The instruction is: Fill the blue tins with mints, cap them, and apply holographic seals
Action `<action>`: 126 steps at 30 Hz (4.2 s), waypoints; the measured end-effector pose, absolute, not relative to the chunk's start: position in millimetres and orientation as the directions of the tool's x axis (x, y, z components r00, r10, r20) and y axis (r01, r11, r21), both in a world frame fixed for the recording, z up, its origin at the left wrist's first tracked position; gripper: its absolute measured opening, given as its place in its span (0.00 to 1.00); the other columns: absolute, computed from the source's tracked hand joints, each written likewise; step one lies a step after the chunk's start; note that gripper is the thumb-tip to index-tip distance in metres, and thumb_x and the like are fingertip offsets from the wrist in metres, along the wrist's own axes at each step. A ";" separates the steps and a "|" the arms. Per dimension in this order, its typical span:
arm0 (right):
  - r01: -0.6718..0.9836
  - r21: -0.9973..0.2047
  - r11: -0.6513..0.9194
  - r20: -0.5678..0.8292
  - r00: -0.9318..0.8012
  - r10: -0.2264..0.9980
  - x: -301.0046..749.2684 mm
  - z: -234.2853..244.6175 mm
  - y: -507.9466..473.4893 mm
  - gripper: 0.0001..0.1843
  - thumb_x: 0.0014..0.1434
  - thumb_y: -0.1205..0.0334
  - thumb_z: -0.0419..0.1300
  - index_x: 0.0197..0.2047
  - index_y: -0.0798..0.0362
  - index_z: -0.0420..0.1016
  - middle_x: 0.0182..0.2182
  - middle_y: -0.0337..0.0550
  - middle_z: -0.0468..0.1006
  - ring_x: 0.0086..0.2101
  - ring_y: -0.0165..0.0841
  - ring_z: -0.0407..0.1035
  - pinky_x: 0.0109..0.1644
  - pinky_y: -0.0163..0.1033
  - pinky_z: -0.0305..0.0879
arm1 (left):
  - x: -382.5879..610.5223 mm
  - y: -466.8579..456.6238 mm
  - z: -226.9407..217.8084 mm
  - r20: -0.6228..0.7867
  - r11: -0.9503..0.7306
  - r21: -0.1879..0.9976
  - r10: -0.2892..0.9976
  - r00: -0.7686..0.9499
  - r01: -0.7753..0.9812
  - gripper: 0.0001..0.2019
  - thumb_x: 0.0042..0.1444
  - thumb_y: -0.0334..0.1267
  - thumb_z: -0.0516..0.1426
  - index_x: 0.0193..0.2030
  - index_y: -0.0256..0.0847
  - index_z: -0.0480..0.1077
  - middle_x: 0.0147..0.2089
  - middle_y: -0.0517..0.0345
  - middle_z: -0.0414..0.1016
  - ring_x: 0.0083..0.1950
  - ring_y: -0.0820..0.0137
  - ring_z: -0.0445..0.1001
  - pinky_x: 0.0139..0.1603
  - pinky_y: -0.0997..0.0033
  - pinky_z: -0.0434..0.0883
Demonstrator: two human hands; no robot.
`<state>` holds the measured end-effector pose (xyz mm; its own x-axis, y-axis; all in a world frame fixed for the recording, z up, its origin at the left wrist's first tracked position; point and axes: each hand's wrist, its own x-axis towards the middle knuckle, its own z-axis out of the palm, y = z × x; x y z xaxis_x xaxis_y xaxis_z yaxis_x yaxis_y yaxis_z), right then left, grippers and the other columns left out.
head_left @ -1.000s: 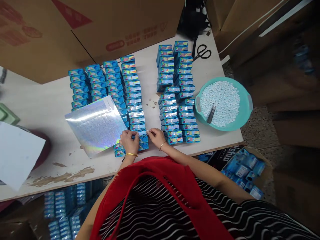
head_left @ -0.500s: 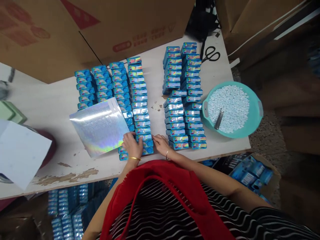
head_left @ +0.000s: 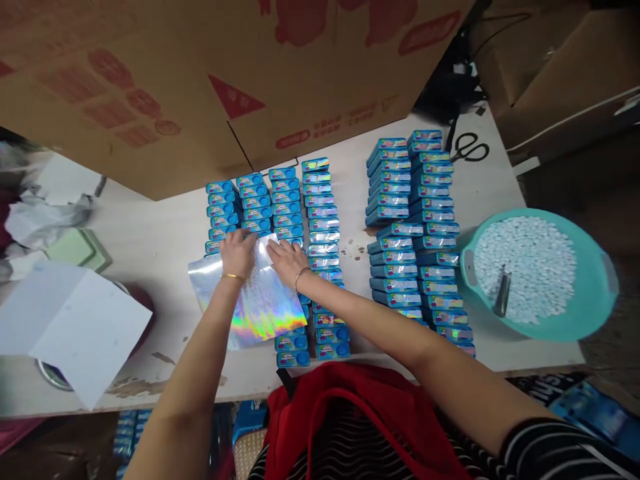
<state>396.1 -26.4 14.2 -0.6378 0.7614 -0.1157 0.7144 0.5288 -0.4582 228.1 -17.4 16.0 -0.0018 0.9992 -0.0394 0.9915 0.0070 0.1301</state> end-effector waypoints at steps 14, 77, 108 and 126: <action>0.704 -0.470 0.532 -0.080 -0.635 0.769 400.6 5.8 -27.1 0.22 0.66 0.62 0.50 0.62 0.56 0.62 0.67 0.50 0.56 0.57 0.47 0.55 0.55 0.53 0.54 | 249.5 -88.7 19.9 0.103 -0.106 0.159 0.991 0.090 0.982 0.10 0.63 0.38 0.50 0.42 0.43 0.73 0.54 0.47 0.72 0.53 0.57 0.65 0.47 0.57 0.56; 0.729 -0.660 -0.178 -0.470 -0.216 0.856 571.4 -35.2 -209.0 0.08 0.62 0.64 0.45 0.39 0.50 0.64 0.29 0.40 0.74 0.31 0.35 0.68 0.36 0.37 0.57 | 418.7 -218.6 24.8 -0.301 0.378 0.390 0.914 -0.272 0.839 0.17 0.55 0.42 0.57 0.49 0.38 0.62 0.31 0.56 0.73 0.43 0.57 0.72 0.45 0.59 0.58; 0.682 -0.481 0.551 -0.017 -0.636 0.772 382.0 -1.9 -20.2 0.18 0.65 0.61 0.52 0.56 0.57 0.69 0.62 0.52 0.64 0.58 0.46 0.54 0.56 0.51 0.56 | 227.9 -81.4 12.3 0.063 -0.103 0.201 0.994 0.092 0.974 0.12 0.62 0.36 0.49 0.46 0.44 0.72 0.56 0.47 0.71 0.54 0.57 0.65 0.48 0.57 0.56; -0.064 -0.912 -0.405 -0.369 -0.303 0.879 543.6 54.4 -225.6 0.25 0.52 0.35 0.59 0.28 0.52 0.68 0.23 0.37 0.73 0.27 0.30 0.66 0.37 0.37 0.64 | 389.5 -248.7 77.2 -0.448 0.421 0.892 0.771 -0.452 -0.167 0.18 0.36 0.46 0.68 0.26 0.38 0.68 0.24 0.63 0.68 0.27 0.76 0.65 0.31 0.75 0.62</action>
